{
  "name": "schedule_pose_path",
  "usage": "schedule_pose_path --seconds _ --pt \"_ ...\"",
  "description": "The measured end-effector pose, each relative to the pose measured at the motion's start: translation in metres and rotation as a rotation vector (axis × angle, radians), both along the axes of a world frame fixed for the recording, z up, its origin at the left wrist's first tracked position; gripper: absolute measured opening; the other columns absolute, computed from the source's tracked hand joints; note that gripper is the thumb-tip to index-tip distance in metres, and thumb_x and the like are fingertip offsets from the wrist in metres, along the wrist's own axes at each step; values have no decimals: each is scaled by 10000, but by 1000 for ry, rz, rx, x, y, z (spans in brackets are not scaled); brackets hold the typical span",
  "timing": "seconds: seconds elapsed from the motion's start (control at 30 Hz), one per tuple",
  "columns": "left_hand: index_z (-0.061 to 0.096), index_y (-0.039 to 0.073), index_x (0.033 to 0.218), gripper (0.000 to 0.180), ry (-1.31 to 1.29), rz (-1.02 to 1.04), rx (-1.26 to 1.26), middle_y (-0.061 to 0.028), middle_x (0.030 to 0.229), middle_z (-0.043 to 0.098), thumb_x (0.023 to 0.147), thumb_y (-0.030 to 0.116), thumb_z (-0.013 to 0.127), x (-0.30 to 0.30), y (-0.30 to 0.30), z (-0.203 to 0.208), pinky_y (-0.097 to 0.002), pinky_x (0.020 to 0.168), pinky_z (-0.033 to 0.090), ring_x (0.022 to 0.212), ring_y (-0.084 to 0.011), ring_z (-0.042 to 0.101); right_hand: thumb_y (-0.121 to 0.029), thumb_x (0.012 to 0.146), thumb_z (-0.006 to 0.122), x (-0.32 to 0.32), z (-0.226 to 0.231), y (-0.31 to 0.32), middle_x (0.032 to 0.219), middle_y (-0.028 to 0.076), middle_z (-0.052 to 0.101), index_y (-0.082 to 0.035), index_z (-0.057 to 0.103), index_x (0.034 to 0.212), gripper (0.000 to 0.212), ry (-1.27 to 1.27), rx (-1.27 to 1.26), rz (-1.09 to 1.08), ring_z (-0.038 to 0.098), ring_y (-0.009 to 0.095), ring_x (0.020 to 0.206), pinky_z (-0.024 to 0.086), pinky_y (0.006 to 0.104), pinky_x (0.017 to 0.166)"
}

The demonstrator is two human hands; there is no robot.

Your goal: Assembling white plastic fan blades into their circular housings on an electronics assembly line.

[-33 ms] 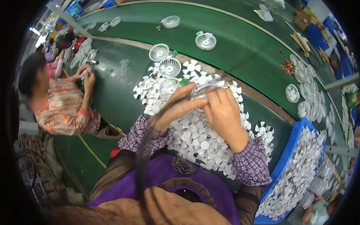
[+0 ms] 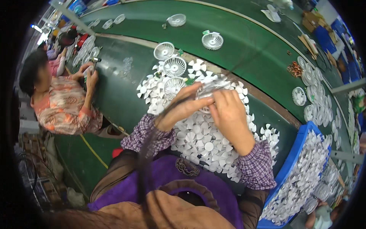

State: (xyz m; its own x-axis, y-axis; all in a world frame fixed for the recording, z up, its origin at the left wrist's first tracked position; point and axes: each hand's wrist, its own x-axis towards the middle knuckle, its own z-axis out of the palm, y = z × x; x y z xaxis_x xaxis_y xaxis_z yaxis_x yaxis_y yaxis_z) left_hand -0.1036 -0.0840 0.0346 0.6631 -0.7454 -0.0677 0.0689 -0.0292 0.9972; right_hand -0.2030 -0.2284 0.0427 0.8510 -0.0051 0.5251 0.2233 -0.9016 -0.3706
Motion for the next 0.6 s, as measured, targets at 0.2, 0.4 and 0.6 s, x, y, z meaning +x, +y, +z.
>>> schedule_pose_path --seconds 0.2,0.4,0.6 --pt "566 -33 1149 438 -285 11 55 -158 1004 667 797 191 697 8 6 -17 -329 797 500 898 -215 646 -69 751 723 -12 6 -12 905 100 549 5 541 1117 415 117 472 -120 547 186 782 452 296 690" --pt "550 -35 1149 422 -297 -109 34 -173 1000 633 819 185 697 3 12 -21 -299 799 479 912 -186 612 -100 811 661 -10 -7 -9 969 111 651 5 540 1121 349 368 745 35 609 169 880 465 289 763" --pt "556 -54 1123 410 -296 -61 -37 -155 1017 639 821 189 689 0 21 -16 -299 810 479 917 -178 609 -81 809 640 -9 10 9 921 120 647 14 548 1050 275 281 636 11 609 181 835 464 287 742"
